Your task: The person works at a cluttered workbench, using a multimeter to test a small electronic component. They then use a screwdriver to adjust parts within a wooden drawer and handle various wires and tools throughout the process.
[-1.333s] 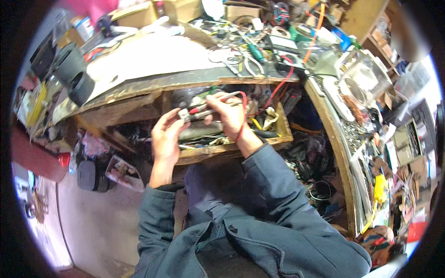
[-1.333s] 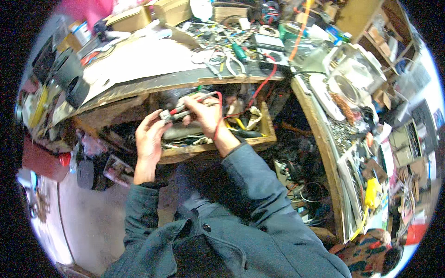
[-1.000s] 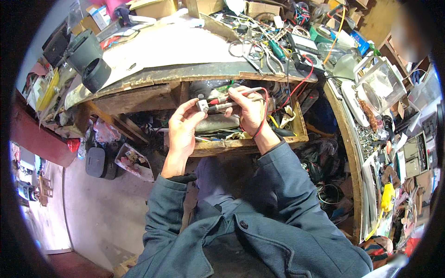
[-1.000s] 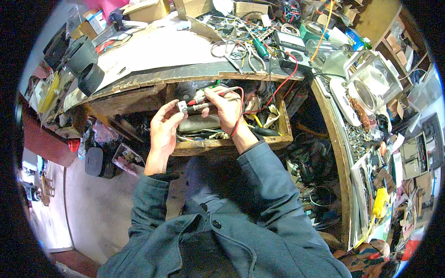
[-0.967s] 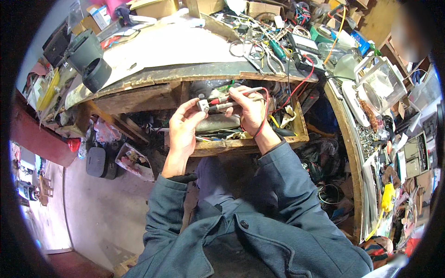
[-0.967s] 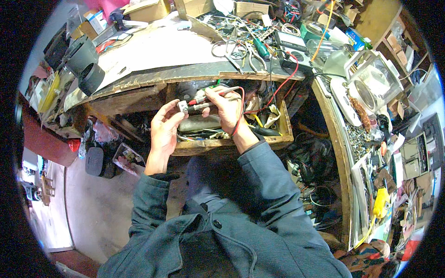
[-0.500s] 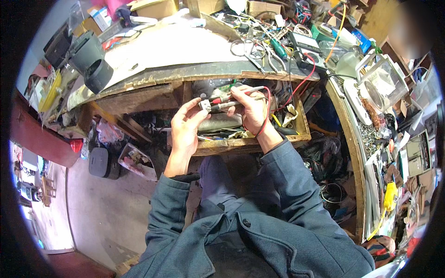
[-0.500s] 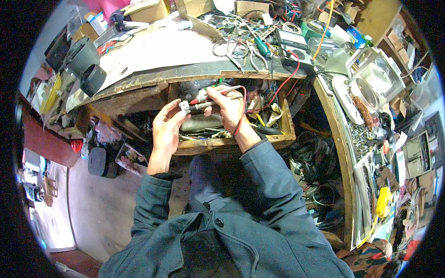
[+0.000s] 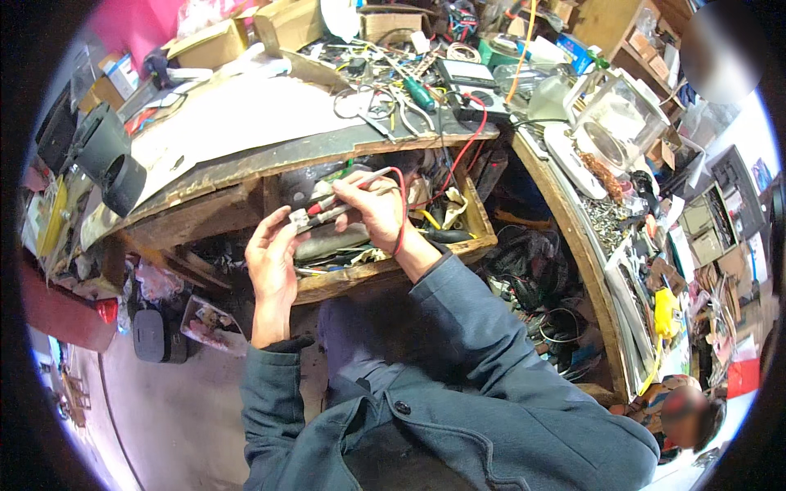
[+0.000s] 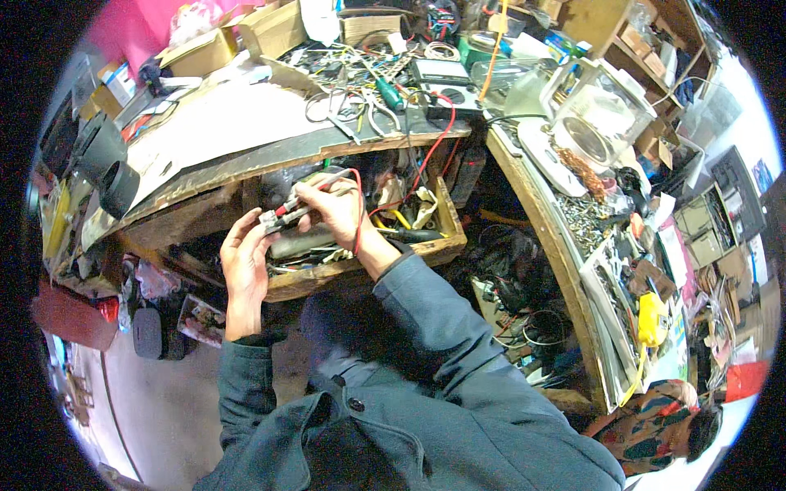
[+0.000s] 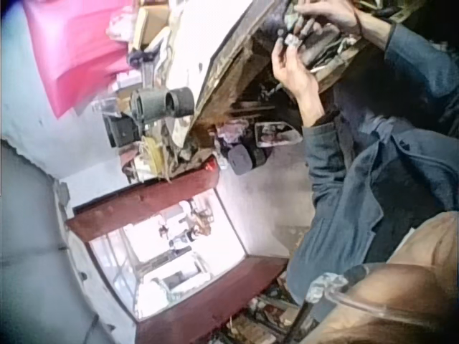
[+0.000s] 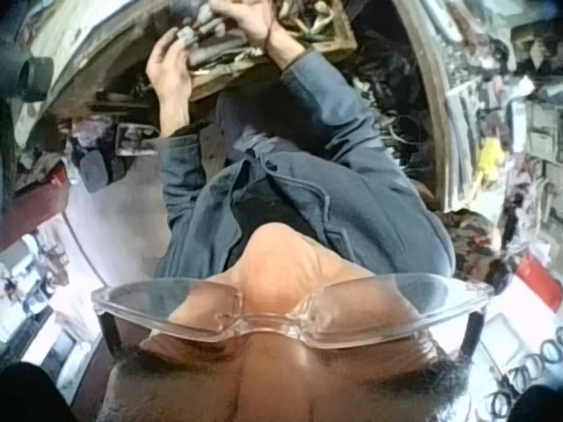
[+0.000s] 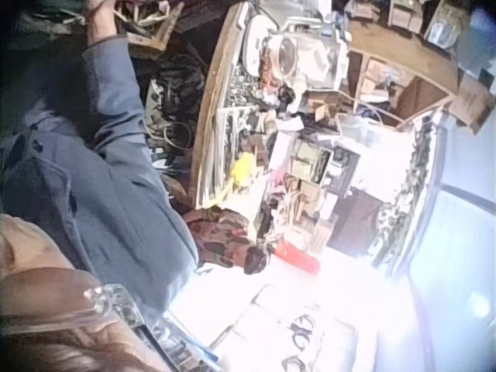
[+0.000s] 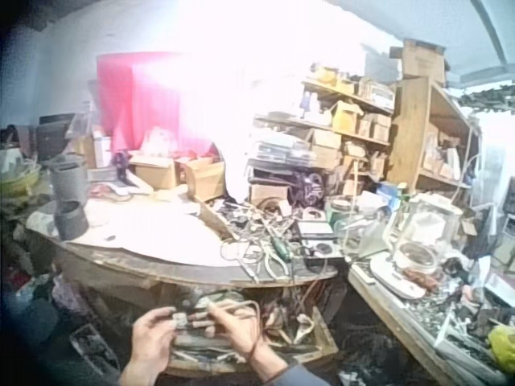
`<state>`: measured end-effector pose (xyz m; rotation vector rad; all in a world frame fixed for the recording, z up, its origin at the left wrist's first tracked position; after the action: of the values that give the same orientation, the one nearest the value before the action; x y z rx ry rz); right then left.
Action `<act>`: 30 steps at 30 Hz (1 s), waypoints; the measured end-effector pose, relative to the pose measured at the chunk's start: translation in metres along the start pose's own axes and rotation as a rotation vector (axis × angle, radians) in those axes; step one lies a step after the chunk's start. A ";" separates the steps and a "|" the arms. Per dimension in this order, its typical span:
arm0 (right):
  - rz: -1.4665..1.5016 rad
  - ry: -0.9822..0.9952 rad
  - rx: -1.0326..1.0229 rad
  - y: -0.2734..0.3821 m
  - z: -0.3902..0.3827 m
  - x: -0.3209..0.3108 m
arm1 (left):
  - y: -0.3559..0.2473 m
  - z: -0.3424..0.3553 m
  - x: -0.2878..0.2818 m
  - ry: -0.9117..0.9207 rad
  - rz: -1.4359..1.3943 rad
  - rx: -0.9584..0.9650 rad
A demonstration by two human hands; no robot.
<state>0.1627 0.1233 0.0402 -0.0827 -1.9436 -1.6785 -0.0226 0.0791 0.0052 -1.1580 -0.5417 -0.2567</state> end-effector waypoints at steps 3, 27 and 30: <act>0.000 0.004 -0.010 0.002 0.000 0.002 | 0.000 0.002 0.000 -0.008 0.014 0.018; -0.019 -0.008 0.021 0.003 -0.003 -0.001 | 0.006 0.003 -0.002 0.004 -0.097 -0.034; -0.016 0.018 -0.004 0.000 0.001 0.004 | 0.004 0.002 -0.004 -0.013 -0.124 -0.091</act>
<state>0.1590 0.1230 0.0418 -0.0533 -1.9323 -1.6884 -0.0247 0.0817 0.0009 -1.2161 -0.6195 -0.3840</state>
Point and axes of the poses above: each hand's wrist, its own z-axis towards the middle knuckle, its own x-axis out of the palm, y = z × x, the point moved 8 cm from there along z, towards the middle knuckle, and after that the axes turned 14 degrees about x, right-handed, at the moved point
